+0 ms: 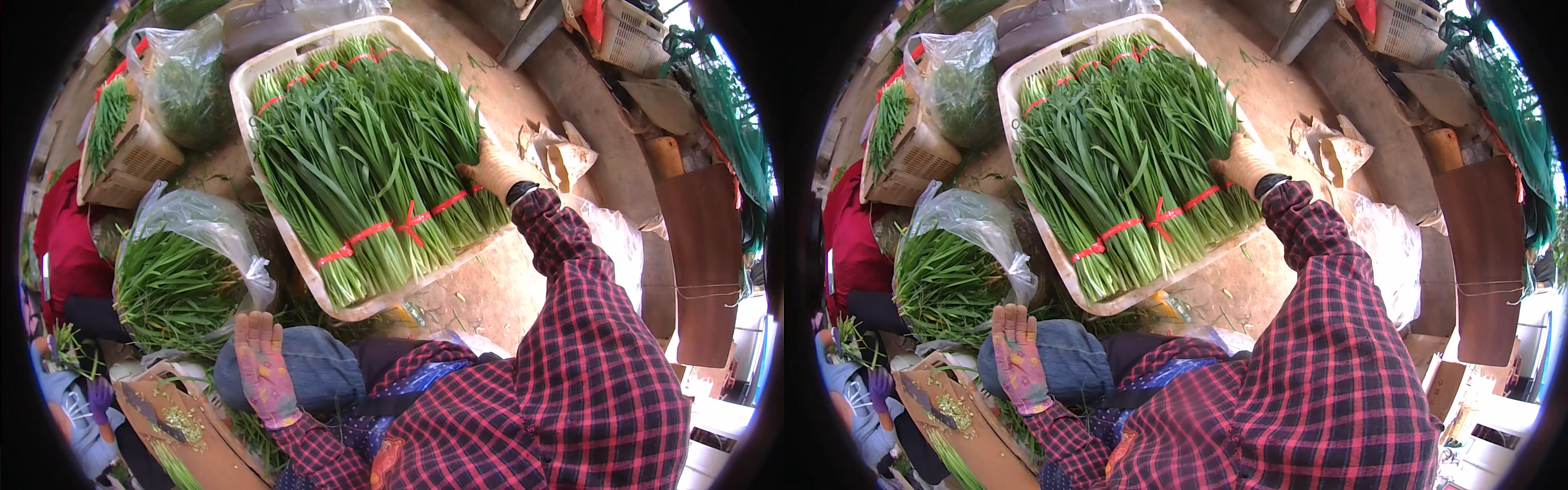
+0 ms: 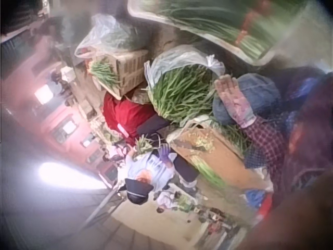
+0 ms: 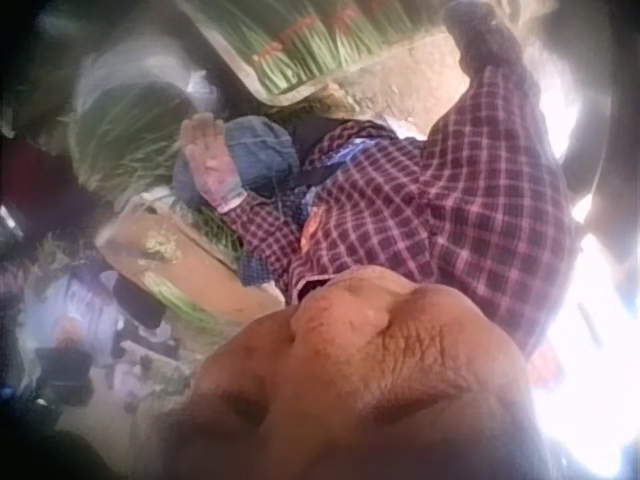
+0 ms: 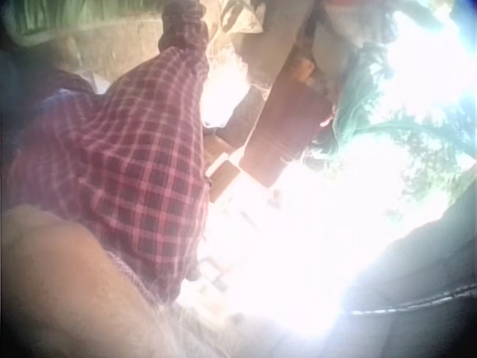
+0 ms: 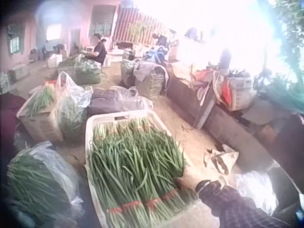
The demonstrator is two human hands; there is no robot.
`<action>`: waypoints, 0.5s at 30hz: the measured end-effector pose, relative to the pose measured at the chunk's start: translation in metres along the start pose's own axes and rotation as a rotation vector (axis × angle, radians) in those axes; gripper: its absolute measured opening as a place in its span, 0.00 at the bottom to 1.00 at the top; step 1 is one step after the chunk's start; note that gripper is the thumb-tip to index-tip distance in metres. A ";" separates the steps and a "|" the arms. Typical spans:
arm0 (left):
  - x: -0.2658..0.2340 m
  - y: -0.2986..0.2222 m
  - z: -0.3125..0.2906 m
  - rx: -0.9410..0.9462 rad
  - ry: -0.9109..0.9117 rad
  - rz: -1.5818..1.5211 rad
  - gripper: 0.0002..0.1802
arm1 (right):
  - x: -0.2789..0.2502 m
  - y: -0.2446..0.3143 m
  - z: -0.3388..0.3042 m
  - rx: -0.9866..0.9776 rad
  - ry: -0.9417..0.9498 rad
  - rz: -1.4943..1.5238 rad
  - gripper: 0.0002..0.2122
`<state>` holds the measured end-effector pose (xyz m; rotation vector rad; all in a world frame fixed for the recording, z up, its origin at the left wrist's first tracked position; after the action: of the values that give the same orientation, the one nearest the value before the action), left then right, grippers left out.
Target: The person organizes bunches of chives by hand, stripping away loose leaves, evening out the ends, and securing the bundles with red ties before placing them into a plastic crate.
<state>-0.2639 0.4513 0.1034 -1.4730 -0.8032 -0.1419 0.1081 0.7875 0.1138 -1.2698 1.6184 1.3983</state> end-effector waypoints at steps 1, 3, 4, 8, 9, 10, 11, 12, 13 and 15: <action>0.001 0.003 0.003 -0.014 -0.002 0.008 0.31 | 0.012 -0.012 0.007 -0.023 -0.030 -0.010 0.32; -0.001 0.003 0.003 -0.016 0.010 -0.003 0.31 | 0.024 -0.017 0.012 -0.090 -0.111 -0.029 0.30; -0.001 0.003 0.004 -0.017 0.017 -0.010 0.31 | 0.029 -0.024 0.014 -0.103 -0.092 -0.048 0.28; 0.003 0.006 0.010 -0.032 0.017 -0.010 0.32 | 0.033 -0.017 0.013 -0.105 -0.096 -0.232 0.27; 0.002 0.005 0.008 -0.033 0.005 0.008 0.32 | 0.027 -0.003 0.003 -0.070 -0.078 -0.193 0.28; 0.003 0.002 0.006 -0.035 -0.007 0.025 0.32 | 0.026 0.002 -0.002 -0.032 -0.058 -0.161 0.28; 0.001 0.007 0.010 -0.058 -0.028 0.055 0.33 | 0.025 0.000 -0.005 0.025 -0.042 -0.150 0.28; 0.001 0.007 0.011 -0.068 -0.055 0.097 0.34 | 0.032 -0.008 -0.004 0.021 -0.099 -0.170 0.28; 0.003 0.008 0.013 -0.078 -0.083 0.142 0.35 | 0.042 -0.018 0.000 0.017 -0.157 -0.188 0.28; 0.003 0.001 0.008 -0.086 -0.172 0.131 0.33 | 0.060 -0.011 0.002 -0.013 -0.172 -0.187 0.27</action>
<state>-0.2642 0.4600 0.1038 -1.6302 -0.8438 0.0500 0.0989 0.7744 0.0549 -1.2377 1.3417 1.3635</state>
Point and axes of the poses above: each hand's wrist, its own z-axis towards the middle knuckle, its own x-axis out of the palm, y = z × x, the point moved 5 cm from there along z, towards the middle knuckle, and after that the axes turned 11 degrees about z, right-handed, at the moved point
